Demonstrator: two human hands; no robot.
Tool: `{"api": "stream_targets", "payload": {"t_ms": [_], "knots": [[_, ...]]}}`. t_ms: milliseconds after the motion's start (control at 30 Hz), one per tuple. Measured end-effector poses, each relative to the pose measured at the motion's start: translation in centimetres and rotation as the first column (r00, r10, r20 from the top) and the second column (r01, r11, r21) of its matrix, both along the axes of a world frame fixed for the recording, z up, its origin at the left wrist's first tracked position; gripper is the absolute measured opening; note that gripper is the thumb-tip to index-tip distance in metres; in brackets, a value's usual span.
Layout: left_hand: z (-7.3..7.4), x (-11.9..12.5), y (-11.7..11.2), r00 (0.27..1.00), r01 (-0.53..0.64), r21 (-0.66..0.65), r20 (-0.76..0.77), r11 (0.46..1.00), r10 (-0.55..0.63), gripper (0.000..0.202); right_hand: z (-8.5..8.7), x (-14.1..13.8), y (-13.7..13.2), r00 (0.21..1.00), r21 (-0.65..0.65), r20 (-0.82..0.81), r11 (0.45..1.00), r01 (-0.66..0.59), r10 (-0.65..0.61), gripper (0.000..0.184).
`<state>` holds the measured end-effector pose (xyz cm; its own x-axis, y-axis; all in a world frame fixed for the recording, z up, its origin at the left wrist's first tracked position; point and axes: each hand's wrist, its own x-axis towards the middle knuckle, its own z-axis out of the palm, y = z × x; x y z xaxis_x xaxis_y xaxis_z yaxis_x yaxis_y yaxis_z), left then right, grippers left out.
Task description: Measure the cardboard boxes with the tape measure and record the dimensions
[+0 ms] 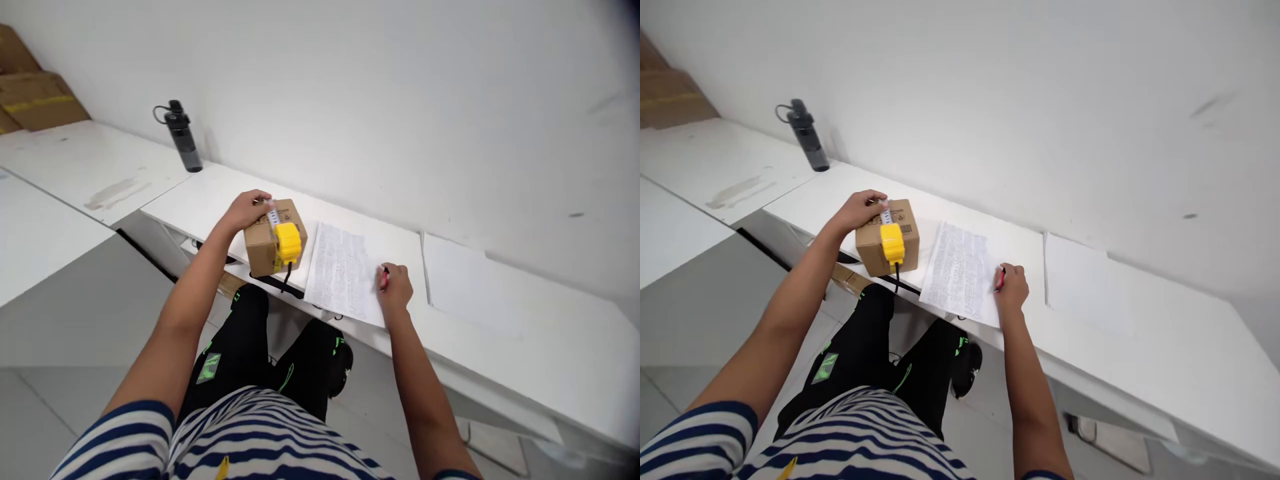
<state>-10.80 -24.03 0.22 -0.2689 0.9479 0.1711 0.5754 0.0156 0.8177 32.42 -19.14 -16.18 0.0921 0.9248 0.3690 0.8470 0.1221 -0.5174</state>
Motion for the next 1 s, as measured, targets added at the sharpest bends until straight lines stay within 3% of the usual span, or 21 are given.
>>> {"api": "stream_targets", "payload": {"t_ms": [100, 200, 233, 300, 367, 433, 567, 633, 767, 1000], "knots": [[-0.4, -0.2, -0.1, 1.0, 0.022, 0.006, 0.004, 1.0, -0.022, 0.046, 1.5, -1.6, -1.0, 0.995, -0.013, 0.084, 0.999, -0.045, 0.046, 0.05], [-0.6, 0.0, -0.4, 0.999, 0.027, 0.001, -0.037, 1.0, -0.027, 0.044, 4.1, -5.4, -4.5, 0.965, 0.036, -0.178, 0.982, -0.188, 0.191, 0.065], [-0.6, 0.0, -0.5, 0.998, 0.029, -0.002, -0.055, 1.0, -0.029, 0.043, 5.2, -7.3, -6.0, 0.912, 0.084, -0.296, 0.959, -0.272, 0.285, 0.072], [-0.6, 0.1, -0.6, 0.996, 0.029, -0.007, -0.087, 1.0, -0.03, 0.04, 7.4, -11.4, -9.1, 0.769, 0.191, -0.387, 0.86, -0.473, 0.509, 0.088], [-0.5, 0.0, -0.6, 0.993, 0.029, -0.005, -0.115, 1.0, -0.029, 0.039, 9.4, -15.6, -11.4, 0.697, 0.209, -0.415, 0.806, -0.553, 0.585, 0.104], [-0.5, -0.1, -0.5, 0.989, 0.029, -0.001, -0.144, 1.0, -0.029, 0.039, 11.0, -19.0, -12.4, 0.697, 0.186, -0.455, 0.825, -0.534, 0.554, 0.108], [-0.5, 0.0, -0.1, 0.986, 0.042, -0.013, -0.163, 0.999, -0.043, 0.036, 11.6, -22.2, -12.4, 0.722, 0.228, -0.52, 0.888, -0.398, 0.457, 0.074], [-0.4, 0.1, 0.1, 0.987, 0.058, -0.042, -0.148, 0.997, -0.064, 0.034, 11.3, -22.4, -12.7, 0.715, 0.249, -0.557, 0.906, -0.342, 0.423, 0.063], [0.0, 0.6, 0.4, 0.988, 0.117, -0.056, -0.096, 0.992, -0.122, 0.03, 10.9, -22.2, -14.1, 0.713, 0.191, -0.611, 0.938, -0.289, 0.344, 0.064], [0.0, 1.5, 0.4, 0.986, 0.115, -0.04, -0.117, 0.993, -0.119, 0.021, 11.3, -22.4, -15.6, 0.741, 0.157, -0.615, 0.963, -0.22, 0.269, 0.058]]}}
